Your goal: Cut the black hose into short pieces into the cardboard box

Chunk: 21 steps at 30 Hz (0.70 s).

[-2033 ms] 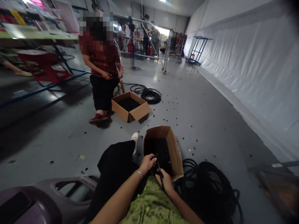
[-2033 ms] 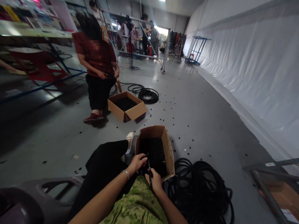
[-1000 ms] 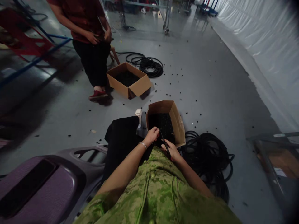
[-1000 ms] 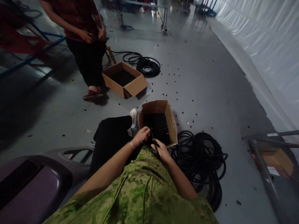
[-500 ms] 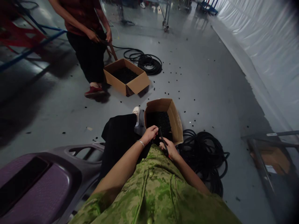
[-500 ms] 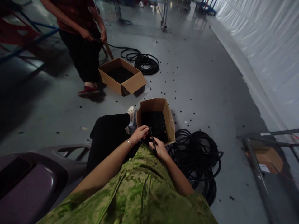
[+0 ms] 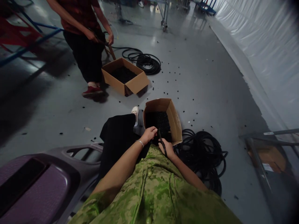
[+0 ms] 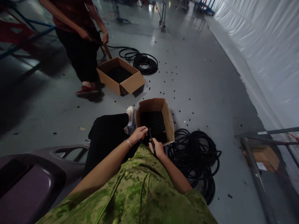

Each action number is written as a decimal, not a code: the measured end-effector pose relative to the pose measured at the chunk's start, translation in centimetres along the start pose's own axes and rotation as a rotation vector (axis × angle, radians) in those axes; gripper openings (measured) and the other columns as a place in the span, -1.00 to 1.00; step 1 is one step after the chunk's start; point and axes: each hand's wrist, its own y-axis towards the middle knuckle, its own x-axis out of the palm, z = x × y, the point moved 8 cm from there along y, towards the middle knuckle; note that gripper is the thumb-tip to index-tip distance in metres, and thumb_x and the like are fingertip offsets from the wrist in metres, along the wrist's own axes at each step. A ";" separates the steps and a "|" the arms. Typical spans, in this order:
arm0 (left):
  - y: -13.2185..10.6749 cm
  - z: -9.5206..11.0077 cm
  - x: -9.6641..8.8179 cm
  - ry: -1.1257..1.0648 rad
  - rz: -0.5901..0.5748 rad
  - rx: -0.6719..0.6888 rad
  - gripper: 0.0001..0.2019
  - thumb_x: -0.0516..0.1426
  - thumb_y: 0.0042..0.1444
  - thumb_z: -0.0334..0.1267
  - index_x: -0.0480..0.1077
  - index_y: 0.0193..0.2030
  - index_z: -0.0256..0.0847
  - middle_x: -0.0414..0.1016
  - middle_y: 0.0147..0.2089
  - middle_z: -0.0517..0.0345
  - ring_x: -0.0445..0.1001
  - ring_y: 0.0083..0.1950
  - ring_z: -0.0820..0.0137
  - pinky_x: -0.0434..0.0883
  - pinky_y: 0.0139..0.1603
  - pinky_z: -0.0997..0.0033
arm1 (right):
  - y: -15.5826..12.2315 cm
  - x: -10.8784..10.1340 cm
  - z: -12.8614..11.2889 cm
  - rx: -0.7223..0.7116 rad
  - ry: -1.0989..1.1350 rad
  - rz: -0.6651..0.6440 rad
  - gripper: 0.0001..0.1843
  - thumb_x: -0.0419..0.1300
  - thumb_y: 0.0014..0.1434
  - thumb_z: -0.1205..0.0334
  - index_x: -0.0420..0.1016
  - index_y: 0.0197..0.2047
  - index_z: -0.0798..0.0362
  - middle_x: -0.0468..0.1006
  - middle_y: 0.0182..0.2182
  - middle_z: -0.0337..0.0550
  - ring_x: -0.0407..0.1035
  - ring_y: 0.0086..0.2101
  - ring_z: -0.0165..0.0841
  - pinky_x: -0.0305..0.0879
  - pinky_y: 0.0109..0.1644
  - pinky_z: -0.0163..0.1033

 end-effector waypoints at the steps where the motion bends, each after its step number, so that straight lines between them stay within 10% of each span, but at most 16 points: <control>1: 0.0 -0.1 0.0 0.021 -0.001 -0.009 -0.80 0.09 0.22 -0.24 0.29 -0.42 -0.24 0.32 -0.56 0.31 0.16 -0.67 0.62 0.11 -0.62 0.60 | 0.0 0.1 0.2 0.010 -0.007 0.003 -0.71 0.16 0.14 0.16 0.60 -0.10 -0.05 0.58 -0.45 -0.25 0.43 -0.42 -0.33 0.28 -0.24 -0.32; 21: 0.7 -2.1 -0.1 0.018 0.026 -0.153 -0.89 0.14 0.24 -0.37 0.29 -0.32 -0.26 0.34 -0.59 0.36 0.28 -0.66 0.60 0.25 -0.56 0.62 | 0.4 1.3 1.7 -0.002 -0.038 0.056 -0.69 0.09 0.15 0.13 0.60 -0.18 0.04 0.62 -0.44 -0.21 0.48 -0.42 -0.36 0.31 -0.27 -0.39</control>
